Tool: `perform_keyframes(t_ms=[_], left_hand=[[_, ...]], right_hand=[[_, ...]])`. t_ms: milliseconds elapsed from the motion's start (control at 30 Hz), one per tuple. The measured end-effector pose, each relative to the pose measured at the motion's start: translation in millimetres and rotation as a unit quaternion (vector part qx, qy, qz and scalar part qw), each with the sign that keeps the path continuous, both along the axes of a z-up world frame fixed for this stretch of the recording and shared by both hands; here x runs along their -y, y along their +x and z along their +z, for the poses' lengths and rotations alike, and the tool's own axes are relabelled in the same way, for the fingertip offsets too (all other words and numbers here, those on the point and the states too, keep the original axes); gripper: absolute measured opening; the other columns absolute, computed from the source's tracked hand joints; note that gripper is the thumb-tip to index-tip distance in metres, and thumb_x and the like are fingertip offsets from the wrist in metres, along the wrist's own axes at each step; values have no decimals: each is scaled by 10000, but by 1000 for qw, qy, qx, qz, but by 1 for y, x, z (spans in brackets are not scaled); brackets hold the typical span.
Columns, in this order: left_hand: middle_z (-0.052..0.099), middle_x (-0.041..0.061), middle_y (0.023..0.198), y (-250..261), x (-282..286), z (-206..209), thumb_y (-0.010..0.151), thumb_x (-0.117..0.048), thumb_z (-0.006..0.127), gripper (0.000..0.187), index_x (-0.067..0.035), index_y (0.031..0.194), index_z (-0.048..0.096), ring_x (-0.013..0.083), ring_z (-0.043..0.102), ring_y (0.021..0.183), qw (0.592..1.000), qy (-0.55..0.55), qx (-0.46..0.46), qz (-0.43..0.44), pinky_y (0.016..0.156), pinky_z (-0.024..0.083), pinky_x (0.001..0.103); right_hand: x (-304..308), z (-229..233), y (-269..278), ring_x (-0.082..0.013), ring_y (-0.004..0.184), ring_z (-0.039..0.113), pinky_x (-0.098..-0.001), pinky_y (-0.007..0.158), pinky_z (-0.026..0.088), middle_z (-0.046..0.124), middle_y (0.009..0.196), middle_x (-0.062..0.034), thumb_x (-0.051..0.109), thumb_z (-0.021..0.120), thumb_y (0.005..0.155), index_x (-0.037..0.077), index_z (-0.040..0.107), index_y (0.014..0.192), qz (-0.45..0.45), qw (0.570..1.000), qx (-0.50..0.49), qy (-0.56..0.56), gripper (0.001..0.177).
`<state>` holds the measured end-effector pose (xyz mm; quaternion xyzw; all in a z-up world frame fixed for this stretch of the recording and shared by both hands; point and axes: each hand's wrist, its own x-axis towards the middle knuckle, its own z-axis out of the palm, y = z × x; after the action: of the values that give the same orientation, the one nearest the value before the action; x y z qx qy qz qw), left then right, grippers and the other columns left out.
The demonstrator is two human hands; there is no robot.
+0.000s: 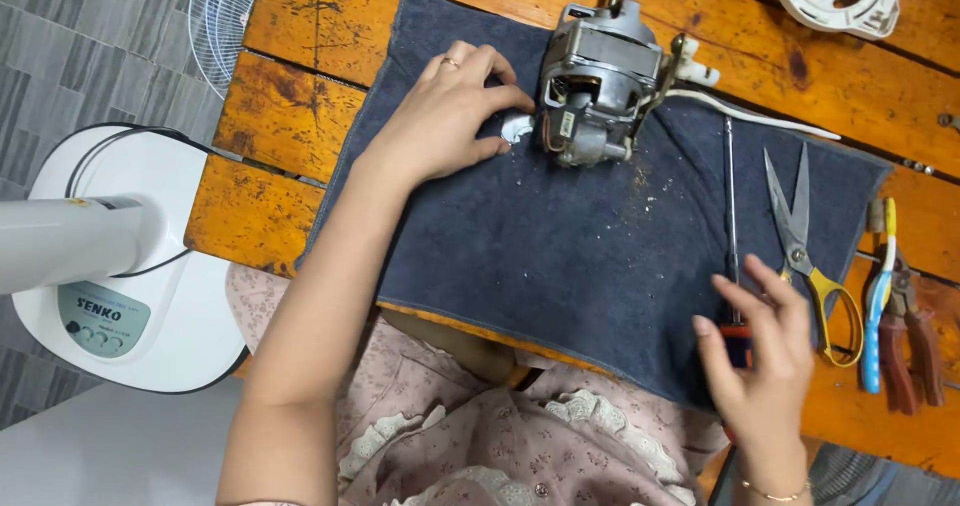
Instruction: Disassemble a fan motor assembly to inspect and repair internal components
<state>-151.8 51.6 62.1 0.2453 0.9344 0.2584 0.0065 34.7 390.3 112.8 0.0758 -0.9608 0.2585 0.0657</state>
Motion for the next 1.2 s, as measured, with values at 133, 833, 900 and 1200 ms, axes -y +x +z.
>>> perform_keyframes(t_ms=[133, 833, 900, 1200], left_hand=[[586, 16, 1142, -2, 1, 0, 696, -180, 853, 390, -175, 1077, 769, 262, 494, 1135, 1000, -3, -10, 1, 1085, 384, 448], [519, 96, 1366, 100, -48, -1, 875, -524, 837, 543, -50, 1100, 701, 236, 446, 1343, 610, 749, 255, -33, 1196, 307, 384], [571, 69, 1324, 109, -54, 13, 810, -396, 813, 433, -86, 1090, 700, 277, 455, 1358, 772, 603, 199, -21, 1188, 326, 433], [548, 77, 1358, 122, -85, -9, 751, -245, 809, 417, -122, 1123, 667, 329, 427, 1378, 989, 138, -26, 52, 1210, 250, 539]], right_hand=[[17, 6, 5, -391, 1245, 589, -464, 1082, 512, 537, 1438, -288, 24, 732, 833, -80, 689, 1169, 38, 999, -11, -34, 354], [49, 5, -11, -251, 1182, 626, -365, 1046, 528, 583, 1403, -163, 16, 646, 839, -29, 640, 1222, 9, 929, 132, -346, 386], [55, -6, -13, -244, 1191, 621, -368, 1054, 523, 592, 1380, -150, -7, 637, 852, -23, 633, 1247, -9, 906, 156, -394, 395], [61, -25, -29, -215, 1167, 641, -326, 976, 508, 626, 1343, -85, 114, 744, 802, 69, 646, 1296, 16, 968, 126, -218, 505]])
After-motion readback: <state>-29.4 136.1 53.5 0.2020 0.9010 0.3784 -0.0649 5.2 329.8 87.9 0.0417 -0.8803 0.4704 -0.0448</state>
